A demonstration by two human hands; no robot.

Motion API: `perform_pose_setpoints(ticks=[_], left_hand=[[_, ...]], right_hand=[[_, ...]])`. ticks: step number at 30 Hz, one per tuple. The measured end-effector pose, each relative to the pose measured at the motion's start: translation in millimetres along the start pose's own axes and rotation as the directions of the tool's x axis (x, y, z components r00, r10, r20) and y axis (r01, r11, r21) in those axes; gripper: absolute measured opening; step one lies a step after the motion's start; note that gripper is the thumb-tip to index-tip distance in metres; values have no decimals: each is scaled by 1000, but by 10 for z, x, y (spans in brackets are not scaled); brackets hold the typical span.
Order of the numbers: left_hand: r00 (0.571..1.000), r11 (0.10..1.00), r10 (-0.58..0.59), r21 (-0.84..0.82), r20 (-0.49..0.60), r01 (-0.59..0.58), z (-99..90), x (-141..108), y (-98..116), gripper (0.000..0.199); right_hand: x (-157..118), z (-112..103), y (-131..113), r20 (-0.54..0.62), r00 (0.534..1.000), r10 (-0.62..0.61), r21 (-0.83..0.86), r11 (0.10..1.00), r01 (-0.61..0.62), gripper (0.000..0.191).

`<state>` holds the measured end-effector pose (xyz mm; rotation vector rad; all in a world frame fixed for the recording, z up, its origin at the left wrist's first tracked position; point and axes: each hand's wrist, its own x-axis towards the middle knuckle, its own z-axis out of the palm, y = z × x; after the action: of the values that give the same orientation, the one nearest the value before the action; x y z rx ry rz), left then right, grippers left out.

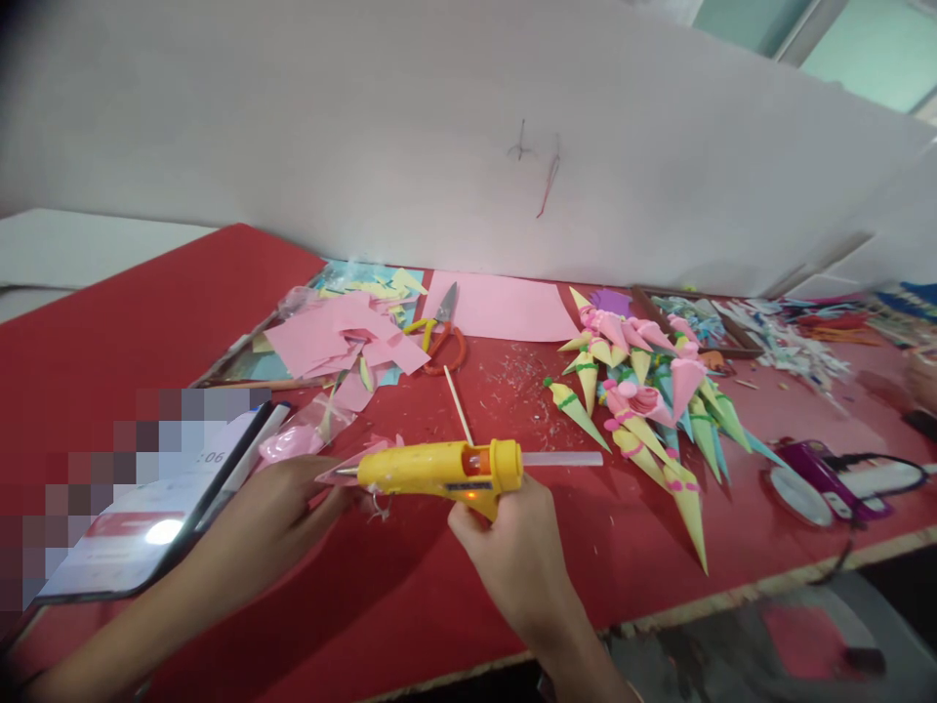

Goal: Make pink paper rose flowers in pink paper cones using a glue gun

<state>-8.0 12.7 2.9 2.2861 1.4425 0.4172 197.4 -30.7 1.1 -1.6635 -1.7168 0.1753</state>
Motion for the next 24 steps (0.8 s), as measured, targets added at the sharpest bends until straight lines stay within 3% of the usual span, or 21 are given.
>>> perform_pose_setpoints(ticks=[4,12,24], left_hand=[[1000,1000,8,17,-21,-8,-1,-1,-3,37],[995,987,-62,152,73,50,-86,26,89,39],[995,923,98,374,-11,-87,-44,21,61,39]], right_hand=[[-9,0,9,0,1000,-6,-17,1000,6,26],[5,-13,-6,-9,1000,-20,-69,997,20,29],[-5,10,20,-41,999,-31,-157,987,24,30]])
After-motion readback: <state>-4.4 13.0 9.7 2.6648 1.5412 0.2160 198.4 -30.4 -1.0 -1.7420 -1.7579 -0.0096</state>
